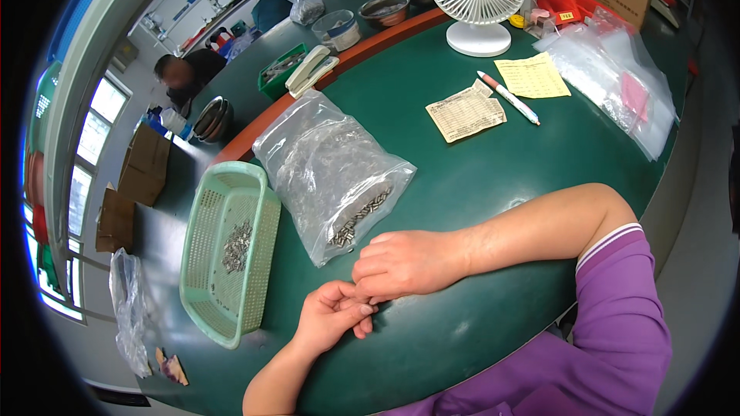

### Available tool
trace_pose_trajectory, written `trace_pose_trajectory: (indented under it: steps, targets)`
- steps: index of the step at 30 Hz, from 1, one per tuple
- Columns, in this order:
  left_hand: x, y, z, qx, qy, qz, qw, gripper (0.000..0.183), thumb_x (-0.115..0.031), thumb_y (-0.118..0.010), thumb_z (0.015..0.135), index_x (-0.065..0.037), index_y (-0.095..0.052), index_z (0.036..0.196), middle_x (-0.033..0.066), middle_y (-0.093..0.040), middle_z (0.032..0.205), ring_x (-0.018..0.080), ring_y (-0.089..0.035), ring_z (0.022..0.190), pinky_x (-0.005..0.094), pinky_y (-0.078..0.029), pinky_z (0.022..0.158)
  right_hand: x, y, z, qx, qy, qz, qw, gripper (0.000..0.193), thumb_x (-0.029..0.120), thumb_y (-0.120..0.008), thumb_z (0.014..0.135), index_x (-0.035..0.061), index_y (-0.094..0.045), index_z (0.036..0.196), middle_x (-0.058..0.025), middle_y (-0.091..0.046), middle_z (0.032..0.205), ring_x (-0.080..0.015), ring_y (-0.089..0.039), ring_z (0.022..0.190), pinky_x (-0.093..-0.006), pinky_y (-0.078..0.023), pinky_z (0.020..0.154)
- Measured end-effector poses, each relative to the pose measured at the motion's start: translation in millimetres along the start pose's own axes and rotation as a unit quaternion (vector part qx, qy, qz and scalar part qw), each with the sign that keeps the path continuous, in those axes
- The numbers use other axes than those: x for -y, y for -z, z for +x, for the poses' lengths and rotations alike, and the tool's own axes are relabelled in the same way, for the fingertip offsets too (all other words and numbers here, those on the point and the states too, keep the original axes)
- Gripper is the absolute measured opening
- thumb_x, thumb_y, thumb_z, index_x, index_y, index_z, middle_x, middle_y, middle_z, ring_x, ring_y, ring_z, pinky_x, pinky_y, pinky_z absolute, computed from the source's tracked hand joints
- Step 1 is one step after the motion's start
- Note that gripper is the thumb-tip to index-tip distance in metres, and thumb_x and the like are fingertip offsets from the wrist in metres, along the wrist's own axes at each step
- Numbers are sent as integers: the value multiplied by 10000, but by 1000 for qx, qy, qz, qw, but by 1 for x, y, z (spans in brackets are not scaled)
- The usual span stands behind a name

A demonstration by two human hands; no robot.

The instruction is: Sorting and inspecting small metal rings or clips on a workbench.

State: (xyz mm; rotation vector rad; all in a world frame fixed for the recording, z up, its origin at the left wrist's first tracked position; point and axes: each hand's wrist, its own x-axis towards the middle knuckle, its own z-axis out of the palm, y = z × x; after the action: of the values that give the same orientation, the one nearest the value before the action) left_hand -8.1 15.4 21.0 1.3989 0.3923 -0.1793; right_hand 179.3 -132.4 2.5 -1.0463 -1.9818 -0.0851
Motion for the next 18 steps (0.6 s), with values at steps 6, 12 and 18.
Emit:
trace_pose_trajectory:
  steps: [6, 12, 18]
  targets:
    - [-2, -3, 2, -16, -4, 5, 1000, 113, 31, -662, 895, 39, -607, 993, 126, -697, 835, 178, -687, 686, 270, -571, 585, 0, 2, -2, -1, -12, 28, 1000, 188, 194, -644, 865, 86, -595, 1011, -40, -552, 885, -232, -577, 857, -383, -478, 756]
    - [2, -4, 0, -39, -17, 18, 999, 83, 15, -600, 944, 38, -598, 1023, 149, -687, 922, 197, -696, 735, 279, -582, 606, 0, 1, 0, -11, -66, 36, 997, 203, 205, -673, 855, 110, -619, 1026, -49, -578, 912, -264, -593, 885, -389, -490, 765]
    - [6, 3, 10, -50, -100, 4, 994, 135, -56, -505, 1014, 21, -581, 1095, 127, -657, 983, 193, -683, 779, 286, -578, 664, -10, 2, 0, -45, -154, 22, 987, 245, 131, -719, 819, 101, -659, 1055, -47, -643, 945, -264, -622, 882, -393, -508, 755]
